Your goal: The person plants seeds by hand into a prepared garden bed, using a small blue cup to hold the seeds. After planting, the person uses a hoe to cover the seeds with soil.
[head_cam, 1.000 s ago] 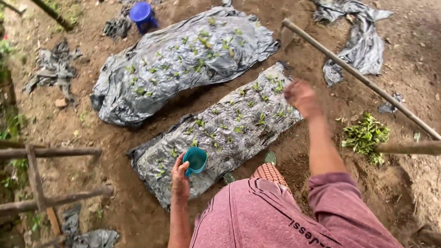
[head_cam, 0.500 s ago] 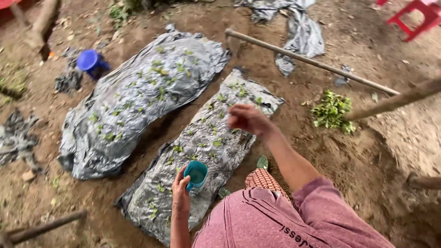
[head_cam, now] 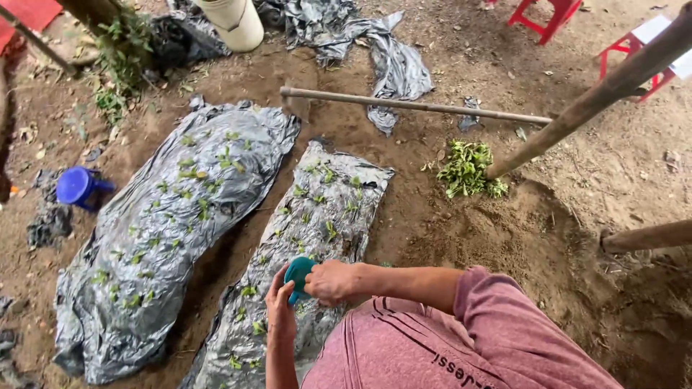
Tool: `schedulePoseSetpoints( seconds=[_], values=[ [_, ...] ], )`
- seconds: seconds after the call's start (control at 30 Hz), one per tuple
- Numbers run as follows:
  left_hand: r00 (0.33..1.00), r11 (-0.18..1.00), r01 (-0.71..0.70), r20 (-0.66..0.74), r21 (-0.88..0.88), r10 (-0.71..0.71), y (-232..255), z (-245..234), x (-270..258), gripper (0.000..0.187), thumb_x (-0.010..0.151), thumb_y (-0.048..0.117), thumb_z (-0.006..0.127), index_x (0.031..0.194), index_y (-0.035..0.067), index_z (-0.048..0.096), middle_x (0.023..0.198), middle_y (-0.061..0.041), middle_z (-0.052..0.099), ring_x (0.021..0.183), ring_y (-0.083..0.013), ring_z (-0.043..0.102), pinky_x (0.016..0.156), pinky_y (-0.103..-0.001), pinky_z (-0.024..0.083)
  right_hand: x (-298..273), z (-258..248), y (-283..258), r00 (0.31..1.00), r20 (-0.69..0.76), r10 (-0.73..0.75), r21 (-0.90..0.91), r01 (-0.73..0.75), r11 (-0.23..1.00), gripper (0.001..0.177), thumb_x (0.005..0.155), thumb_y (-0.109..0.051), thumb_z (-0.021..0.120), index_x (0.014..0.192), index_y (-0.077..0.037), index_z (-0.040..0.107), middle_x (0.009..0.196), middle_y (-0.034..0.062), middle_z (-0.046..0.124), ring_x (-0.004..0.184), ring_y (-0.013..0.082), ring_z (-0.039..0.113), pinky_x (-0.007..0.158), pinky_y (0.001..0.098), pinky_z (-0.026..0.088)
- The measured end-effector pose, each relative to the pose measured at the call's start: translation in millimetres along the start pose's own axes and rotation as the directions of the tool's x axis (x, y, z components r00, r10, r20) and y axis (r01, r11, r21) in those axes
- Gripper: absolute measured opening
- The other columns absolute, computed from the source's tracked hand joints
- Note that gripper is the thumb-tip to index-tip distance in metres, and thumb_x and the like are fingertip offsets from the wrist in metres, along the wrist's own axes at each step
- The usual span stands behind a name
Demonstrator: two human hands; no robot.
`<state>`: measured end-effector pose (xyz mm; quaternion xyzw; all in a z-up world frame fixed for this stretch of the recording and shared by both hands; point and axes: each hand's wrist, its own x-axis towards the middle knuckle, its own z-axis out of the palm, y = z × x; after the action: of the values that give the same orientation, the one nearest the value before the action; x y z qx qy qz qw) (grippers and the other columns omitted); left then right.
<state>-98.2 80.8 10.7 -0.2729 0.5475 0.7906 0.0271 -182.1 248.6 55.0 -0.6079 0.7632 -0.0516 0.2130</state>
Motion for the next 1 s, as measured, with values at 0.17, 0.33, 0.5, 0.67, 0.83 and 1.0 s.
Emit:
schedulePoseSetpoints(
  seconds=[0.17, 0.33, 0.5, 0.67, 0.83, 1.0],
  values=[
    [1.000, 0.989, 0.007, 0.019, 0.150, -0.010, 28.8, 54.3, -4.5, 0.063, 0.074, 0.027, 0.066, 0.134, 0.008, 0.066, 0.126, -0.013, 0.069, 0.110, -0.0249, 0.063, 0.086, -0.039, 0.048, -2.5, -29.6, 18.6, 0.932, 0.289, 0.217, 0.080, -0.249, 0.965, 0.019, 0.096, -0.018, 0.060, 0.087, -0.007, 0.072, 0.082, 0.0021, 0.074, 0.071, 0.0230, 0.069, 0.055, 0.0392, 0.050],
    [1.000, 0.999, 0.007, 0.020, 0.042, -0.008, 19.4, 62.2, 1.3, 0.064, 0.077, 0.026, 0.063, 0.137, 0.004, 0.062, 0.122, -0.016, 0.068, 0.108, -0.0264, 0.062, 0.085, -0.036, 0.046, -6.2, -30.0, 41.7, 0.953, 0.269, 0.140, 0.172, -0.190, 0.967, 0.022, 0.100, -0.018, 0.057, 0.079, -0.012, 0.059, 0.072, -0.0006, 0.059, 0.061, 0.0163, 0.052, 0.051, 0.0312, 0.045],
    [0.998, 0.991, 0.002, -0.065, -0.136, -0.011, -0.1, 45.0, 18.7, 0.058, 0.075, 0.021, 0.067, 0.131, 0.006, 0.062, 0.120, -0.012, 0.064, 0.096, -0.0227, 0.054, 0.073, -0.036, 0.041, -47.1, -138.5, 61.2, 0.978, 0.172, 0.115, 0.480, -0.185, 0.858, 0.016, 0.105, -0.020, 0.053, 0.108, -0.011, 0.066, 0.082, 0.0011, 0.065, 0.065, 0.0139, 0.059, 0.061, 0.0219, 0.051],
    [0.970, 0.999, -0.015, -0.242, -0.046, 0.004, 18.7, 37.8, 12.5, 0.064, 0.077, 0.021, 0.059, 0.139, 0.007, 0.057, 0.124, -0.017, 0.058, 0.104, -0.0282, 0.052, 0.076, -0.037, 0.038, -89.3, -178.7, 109.9, 0.924, -0.380, -0.030, 0.925, 0.381, 0.010, 0.026, 0.103, -0.028, 0.062, 0.091, -0.007, 0.069, 0.081, 0.0038, 0.070, 0.074, 0.0128, 0.068, 0.072, 0.0256, 0.058],
    [0.964, 0.986, -0.117, -0.254, -0.123, 0.083, -8.1, 17.4, 18.9, 0.056, 0.081, 0.019, 0.060, 0.135, 0.006, 0.060, 0.117, -0.013, 0.062, 0.093, -0.0229, 0.058, 0.063, -0.030, 0.042, -33.7, 2.4, 183.9, 0.863, -0.057, 0.502, 0.709, -0.319, 0.629, 0.025, 0.104, -0.024, 0.055, 0.122, -0.007, 0.057, 0.106, 0.0145, 0.061, 0.087, 0.0236, 0.059, 0.077, 0.0336, 0.056],
    [0.955, 0.987, -0.134, -0.277, -0.094, 0.103, -28.6, 3.8, 25.3, 0.050, 0.084, 0.019, 0.060, 0.132, 0.006, 0.061, 0.108, -0.008, 0.061, 0.090, -0.0157, 0.055, 0.065, -0.025, 0.039, -30.1, -8.7, 172.2, 0.816, -0.473, 0.332, 0.477, -0.079, 0.875, 0.051, 0.096, -0.026, 0.070, 0.139, -0.002, 0.058, 0.114, 0.0188, 0.067, 0.098, 0.0339, 0.065, 0.083, 0.0437, 0.053]
  ],
)
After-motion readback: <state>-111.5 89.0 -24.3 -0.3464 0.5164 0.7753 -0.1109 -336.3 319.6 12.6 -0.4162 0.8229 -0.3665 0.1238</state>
